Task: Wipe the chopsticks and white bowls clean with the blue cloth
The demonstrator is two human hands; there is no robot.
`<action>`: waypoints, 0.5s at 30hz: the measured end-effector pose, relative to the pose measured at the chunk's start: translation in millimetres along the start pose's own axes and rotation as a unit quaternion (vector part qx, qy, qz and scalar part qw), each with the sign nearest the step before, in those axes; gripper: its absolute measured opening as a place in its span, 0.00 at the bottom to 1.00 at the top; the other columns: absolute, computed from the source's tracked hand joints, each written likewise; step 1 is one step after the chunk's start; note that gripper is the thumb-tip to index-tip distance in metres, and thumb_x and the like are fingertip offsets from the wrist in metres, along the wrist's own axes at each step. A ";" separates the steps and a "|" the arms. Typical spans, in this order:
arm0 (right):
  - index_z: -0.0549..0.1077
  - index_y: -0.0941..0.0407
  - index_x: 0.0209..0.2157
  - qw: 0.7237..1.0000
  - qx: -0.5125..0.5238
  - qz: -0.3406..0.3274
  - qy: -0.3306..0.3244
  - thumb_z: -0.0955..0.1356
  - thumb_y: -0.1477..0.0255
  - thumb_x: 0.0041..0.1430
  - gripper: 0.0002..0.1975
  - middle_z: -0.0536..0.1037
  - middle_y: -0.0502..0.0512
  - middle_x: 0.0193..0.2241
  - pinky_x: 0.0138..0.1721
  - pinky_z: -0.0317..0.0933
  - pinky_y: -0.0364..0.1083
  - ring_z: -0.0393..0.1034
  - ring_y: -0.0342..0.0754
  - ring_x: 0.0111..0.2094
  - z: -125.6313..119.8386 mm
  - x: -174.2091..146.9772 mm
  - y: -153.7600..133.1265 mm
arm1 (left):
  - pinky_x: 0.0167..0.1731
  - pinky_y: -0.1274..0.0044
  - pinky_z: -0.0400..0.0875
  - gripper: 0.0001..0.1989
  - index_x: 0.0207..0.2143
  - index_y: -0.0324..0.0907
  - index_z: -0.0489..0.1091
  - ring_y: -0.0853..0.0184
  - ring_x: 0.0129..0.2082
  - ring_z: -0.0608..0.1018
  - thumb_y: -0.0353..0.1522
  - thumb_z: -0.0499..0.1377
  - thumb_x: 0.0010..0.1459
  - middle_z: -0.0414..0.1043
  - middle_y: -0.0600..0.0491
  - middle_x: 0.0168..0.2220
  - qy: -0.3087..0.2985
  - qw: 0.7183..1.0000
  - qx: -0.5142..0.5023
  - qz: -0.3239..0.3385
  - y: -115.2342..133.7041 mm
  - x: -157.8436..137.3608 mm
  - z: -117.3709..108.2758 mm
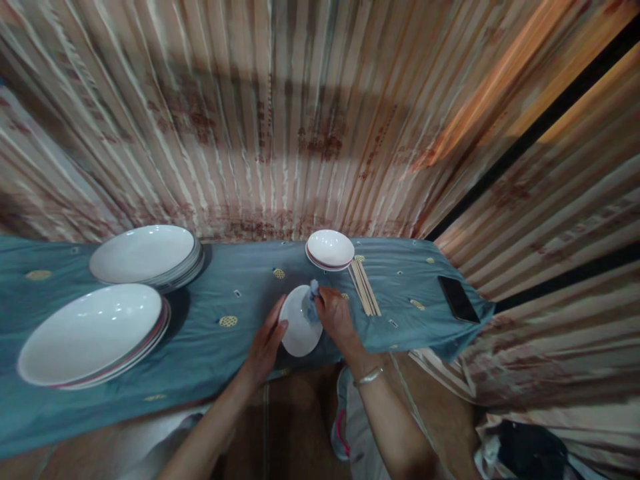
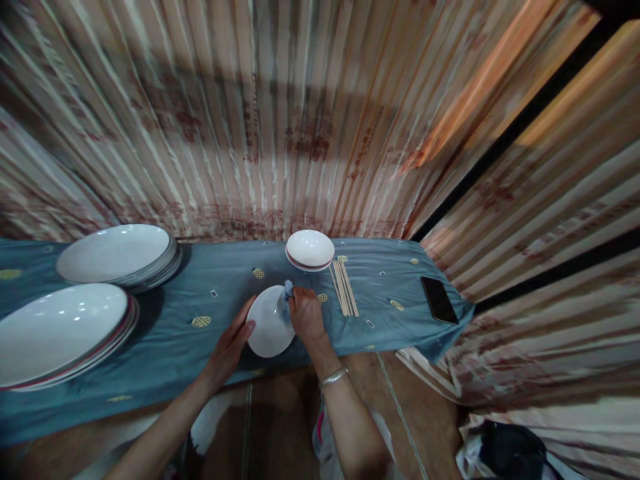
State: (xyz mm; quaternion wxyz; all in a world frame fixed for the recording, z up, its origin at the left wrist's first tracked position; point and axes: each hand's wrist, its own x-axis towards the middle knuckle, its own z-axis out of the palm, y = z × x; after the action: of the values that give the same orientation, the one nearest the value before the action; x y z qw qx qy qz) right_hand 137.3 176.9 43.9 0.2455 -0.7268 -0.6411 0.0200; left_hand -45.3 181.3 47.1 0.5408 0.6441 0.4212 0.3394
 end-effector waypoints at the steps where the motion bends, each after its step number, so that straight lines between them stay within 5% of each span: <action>1: 0.71 0.54 0.35 1.000 -0.006 0.006 -0.003 0.60 0.77 0.61 0.10 0.76 0.59 0.33 0.43 0.65 0.53 0.70 0.52 0.38 1.1 -2.6 2.3 | 0.63 0.67 0.47 0.32 0.62 0.41 0.55 0.61 0.64 0.54 0.45 0.48 0.58 0.53 0.49 0.64 0.000 1.000 -0.001 0.000 0.1 -0.1 0.1; 9: 0.73 0.56 0.37 0.998 -0.056 -0.010 -0.002 0.59 0.78 0.60 0.11 0.77 0.62 0.30 0.41 0.68 0.55 0.72 0.55 0.35 5.0 -28.5 12.4 | 0.63 0.68 0.46 0.32 0.62 0.41 0.55 0.61 0.65 0.53 0.46 0.47 0.58 0.53 0.50 0.64 0.015 1.000 -0.005 -0.006 -1.1 0.0 2.0; 15: 0.64 0.60 0.54 0.998 -0.014 -0.031 0.045 0.61 0.77 0.60 0.19 0.69 0.66 0.53 0.52 0.64 0.52 0.65 0.53 0.54 0.7 -40.0 6.3 | 0.63 0.68 0.45 0.33 0.62 0.39 0.55 0.61 0.65 0.53 0.46 0.48 0.58 0.51 0.49 0.65 0.030 0.999 -0.039 -0.011 -6.4 3.0 2.6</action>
State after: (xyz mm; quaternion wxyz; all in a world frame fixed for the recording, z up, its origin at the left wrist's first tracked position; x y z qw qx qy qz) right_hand 135.8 139.2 29.4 0.2645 -0.7104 -0.6515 -0.0295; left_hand -42.9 183.3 40.3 0.5561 0.6074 0.4312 0.3686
